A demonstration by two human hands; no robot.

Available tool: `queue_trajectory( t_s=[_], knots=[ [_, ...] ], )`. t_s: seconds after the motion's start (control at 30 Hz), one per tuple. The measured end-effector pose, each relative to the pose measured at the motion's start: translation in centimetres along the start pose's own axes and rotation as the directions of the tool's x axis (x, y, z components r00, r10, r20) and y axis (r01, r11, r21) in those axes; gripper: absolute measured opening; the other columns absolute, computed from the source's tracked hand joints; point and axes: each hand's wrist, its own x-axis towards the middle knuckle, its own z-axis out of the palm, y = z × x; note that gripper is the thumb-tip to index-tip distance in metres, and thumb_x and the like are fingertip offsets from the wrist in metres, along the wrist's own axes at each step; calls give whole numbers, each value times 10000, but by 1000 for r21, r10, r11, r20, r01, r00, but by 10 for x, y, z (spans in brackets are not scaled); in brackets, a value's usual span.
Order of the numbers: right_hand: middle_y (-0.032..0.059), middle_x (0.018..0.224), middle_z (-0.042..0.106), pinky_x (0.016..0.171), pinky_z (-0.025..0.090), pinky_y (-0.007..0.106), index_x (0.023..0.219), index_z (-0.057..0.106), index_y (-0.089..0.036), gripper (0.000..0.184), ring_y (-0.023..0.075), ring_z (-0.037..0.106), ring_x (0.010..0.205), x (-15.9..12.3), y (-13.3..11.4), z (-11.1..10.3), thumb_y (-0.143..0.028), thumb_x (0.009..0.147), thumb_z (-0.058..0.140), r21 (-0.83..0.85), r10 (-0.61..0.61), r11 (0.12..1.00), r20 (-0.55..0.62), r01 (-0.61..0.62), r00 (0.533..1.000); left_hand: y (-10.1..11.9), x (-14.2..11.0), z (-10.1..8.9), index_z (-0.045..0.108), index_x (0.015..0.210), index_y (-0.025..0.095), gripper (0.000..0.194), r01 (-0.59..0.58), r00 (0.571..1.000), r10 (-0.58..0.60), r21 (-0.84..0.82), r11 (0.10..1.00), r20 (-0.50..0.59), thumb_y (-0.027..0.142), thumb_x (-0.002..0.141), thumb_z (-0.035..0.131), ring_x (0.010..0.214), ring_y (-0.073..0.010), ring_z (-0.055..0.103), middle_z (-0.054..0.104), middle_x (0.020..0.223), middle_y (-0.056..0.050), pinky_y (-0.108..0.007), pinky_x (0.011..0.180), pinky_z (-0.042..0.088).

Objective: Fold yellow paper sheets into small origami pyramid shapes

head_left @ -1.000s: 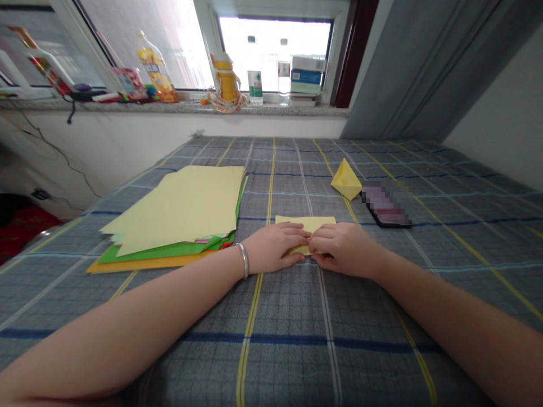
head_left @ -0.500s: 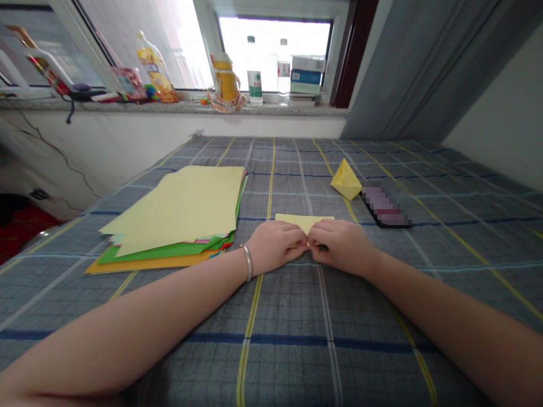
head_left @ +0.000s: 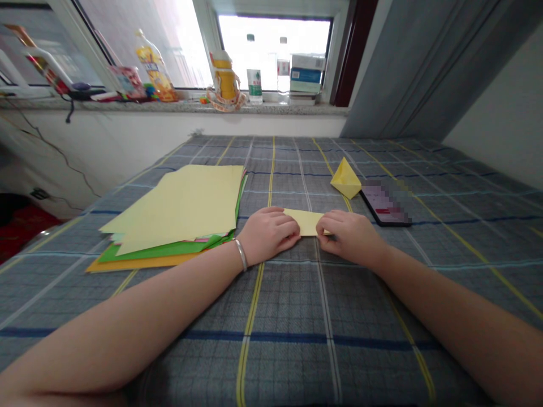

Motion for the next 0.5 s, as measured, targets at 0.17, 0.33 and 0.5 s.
queue_trajectory(
  t_s=[0.17, 0.33, 0.5],
  knots=[
    [15, 790, 652, 679, 411, 279, 760, 578, -211, 90, 178, 604, 780, -2, 17, -6, -160, 801, 516, -6, -7, 1000, 9, 7, 1000, -8, -1, 1, 623, 806, 187, 199, 51, 998, -52, -25, 998, -39, 292, 924, 501, 785, -137, 643, 692, 809, -8, -275, 808, 491],
    [16, 808, 656, 710, 439, 296, 763, 568, -217, 64, 194, 615, 818, -6, 31, -12, -163, 787, 542, 9, 20, 1000, 19, -20, 1000, -11, -3, 1, 619, 800, 183, 165, 117, 991, -117, 2, 993, -62, 273, 898, 523, 787, -148, 644, 691, 821, -23, -258, 724, 476],
    [27, 903, 670, 738, 465, 299, 809, 551, -217, 60, 186, 625, 854, -9, 38, -7, -168, 778, 567, 121, 110, 987, -37, -105, 993, -15, -5, 2, 606, 812, 179, 118, 133, 988, -129, 40, 990, -90, 243, 878, 532, 746, -138, 637, 681, 818, -16, -242, 675, 465]
  ],
)
